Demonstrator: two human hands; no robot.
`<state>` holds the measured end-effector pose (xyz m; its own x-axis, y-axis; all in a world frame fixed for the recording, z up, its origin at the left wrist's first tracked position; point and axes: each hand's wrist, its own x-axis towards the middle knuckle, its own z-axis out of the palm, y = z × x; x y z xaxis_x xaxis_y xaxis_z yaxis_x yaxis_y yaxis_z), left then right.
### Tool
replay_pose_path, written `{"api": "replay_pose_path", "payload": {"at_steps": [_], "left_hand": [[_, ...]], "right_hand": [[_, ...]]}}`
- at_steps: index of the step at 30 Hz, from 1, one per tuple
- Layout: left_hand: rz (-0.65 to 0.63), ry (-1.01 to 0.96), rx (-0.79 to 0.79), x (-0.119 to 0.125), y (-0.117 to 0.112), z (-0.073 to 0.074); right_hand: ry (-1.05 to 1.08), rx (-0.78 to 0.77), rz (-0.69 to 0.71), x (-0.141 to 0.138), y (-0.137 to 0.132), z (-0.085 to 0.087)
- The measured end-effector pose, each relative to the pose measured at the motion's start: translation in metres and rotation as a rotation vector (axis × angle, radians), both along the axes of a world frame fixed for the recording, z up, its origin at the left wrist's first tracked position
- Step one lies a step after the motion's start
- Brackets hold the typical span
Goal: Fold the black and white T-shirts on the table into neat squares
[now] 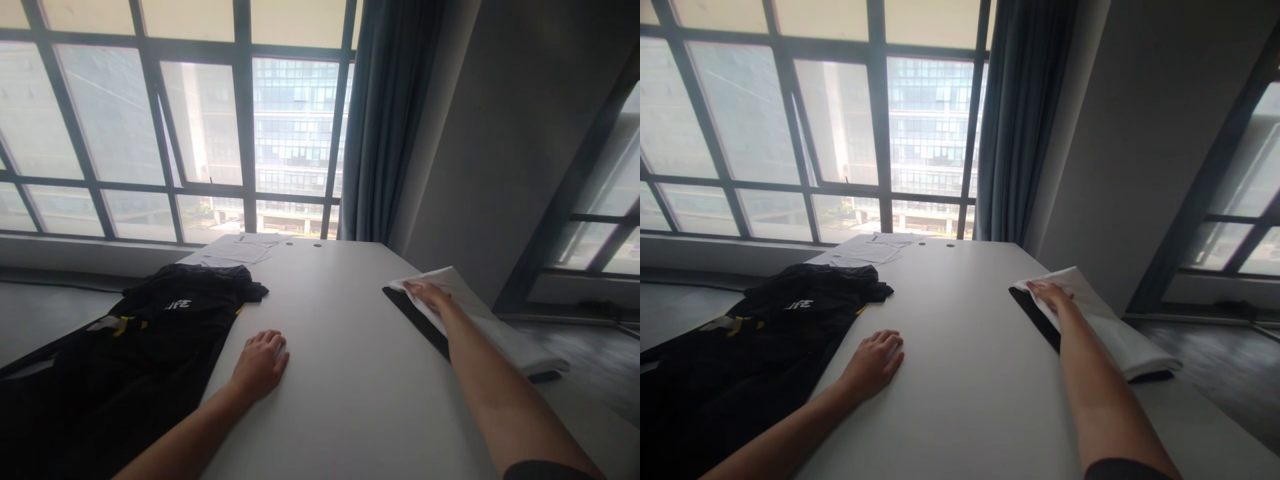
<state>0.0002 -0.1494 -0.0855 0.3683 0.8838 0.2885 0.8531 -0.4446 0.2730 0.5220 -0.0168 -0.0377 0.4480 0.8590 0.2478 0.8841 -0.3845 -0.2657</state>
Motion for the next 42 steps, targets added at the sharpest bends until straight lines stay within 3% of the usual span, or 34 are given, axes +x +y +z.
{"api": "replay_pose_path", "payload": {"at_steps": [4, 8, 12, 17, 23, 27, 31, 35, 38, 42], "left_hand": [[-0.006, 0.002, 0.008, 0.000, 0.001, -0.002], [-0.001, 0.012, 0.002, 0.001, 0.001, -0.001], [0.001, 0.015, 0.009, 0.000, 0.001, -0.001], [-0.010, 0.017, 0.012, 0.000, 0.002, -0.002], [-0.003, 0.020, 0.007, 0.000, 0.000, 0.001], [0.002, 0.020, 0.007, 0.000, -0.002, 0.002], [-0.005, 0.012, 0.016, -0.001, -0.002, 0.001], [-0.011, -0.011, -0.022, -0.008, 0.005, 0.007], [0.118, 0.023, 0.024, -0.029, 0.019, 0.019], [0.488, 0.134, 0.070, -0.076, 0.036, 0.029]], "right_hand": [[0.047, -0.071, -0.197, 0.021, -0.005, 0.002], [-0.045, -0.065, -0.169, 0.018, -0.005, -0.004], [-0.082, -0.219, 0.001, -0.013, -0.003, -0.018], [-0.229, -0.221, 0.047, -0.050, -0.004, -0.037], [-0.275, -0.300, 0.087, -0.067, -0.007, -0.049], [-0.216, -0.394, 0.084, -0.091, -0.005, -0.050], [-0.053, -0.467, 0.208, -0.142, -0.008, -0.054], [0.008, -0.454, 0.236, -0.183, -0.023, -0.057], [0.000, -0.401, 0.247, -0.193, -0.037, -0.058], [-0.010, -0.257, 0.255, -0.193, -0.050, -0.062]]}}
